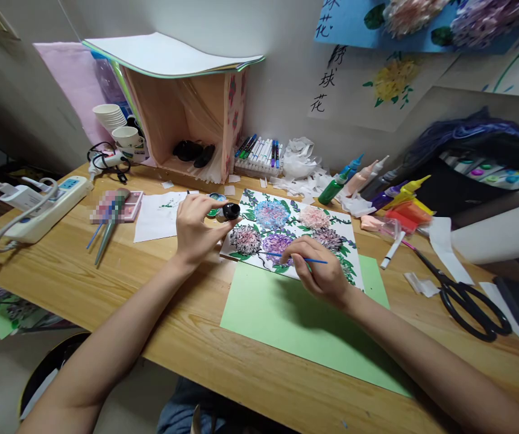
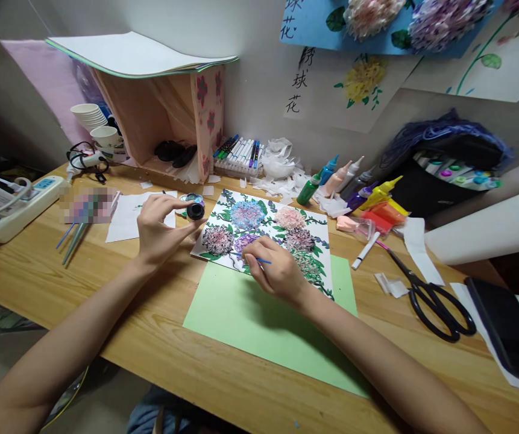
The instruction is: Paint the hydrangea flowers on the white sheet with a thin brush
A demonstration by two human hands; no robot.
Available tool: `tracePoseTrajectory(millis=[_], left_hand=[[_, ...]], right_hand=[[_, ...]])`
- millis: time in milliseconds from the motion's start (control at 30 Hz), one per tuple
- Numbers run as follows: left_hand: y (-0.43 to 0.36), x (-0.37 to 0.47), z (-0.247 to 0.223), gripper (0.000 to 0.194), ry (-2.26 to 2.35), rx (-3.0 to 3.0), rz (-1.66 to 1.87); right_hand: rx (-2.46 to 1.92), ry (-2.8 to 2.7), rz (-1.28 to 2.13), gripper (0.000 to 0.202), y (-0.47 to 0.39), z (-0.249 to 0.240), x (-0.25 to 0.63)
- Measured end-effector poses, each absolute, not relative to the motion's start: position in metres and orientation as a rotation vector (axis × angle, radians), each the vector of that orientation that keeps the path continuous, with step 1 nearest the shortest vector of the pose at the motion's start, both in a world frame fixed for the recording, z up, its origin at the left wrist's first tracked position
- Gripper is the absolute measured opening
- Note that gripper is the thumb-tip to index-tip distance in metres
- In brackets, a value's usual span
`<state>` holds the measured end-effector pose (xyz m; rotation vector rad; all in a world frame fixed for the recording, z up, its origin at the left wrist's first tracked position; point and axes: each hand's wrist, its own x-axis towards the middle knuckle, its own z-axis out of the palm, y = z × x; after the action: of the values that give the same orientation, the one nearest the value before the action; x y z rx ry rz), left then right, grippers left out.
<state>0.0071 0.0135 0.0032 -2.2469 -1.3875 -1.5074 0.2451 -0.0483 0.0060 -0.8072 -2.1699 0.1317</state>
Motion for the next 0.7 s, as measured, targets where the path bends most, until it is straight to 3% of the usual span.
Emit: tracePoseTrajectory(millis=[700], left_hand=[[0.0130, 0.0077, 0.0032, 0.027, -1.435, -2.252, -1.483]], right_hand=[[-0.834, -2.186, 0.192, 0.020, -0.0499, 0.0082, 0.2442]])
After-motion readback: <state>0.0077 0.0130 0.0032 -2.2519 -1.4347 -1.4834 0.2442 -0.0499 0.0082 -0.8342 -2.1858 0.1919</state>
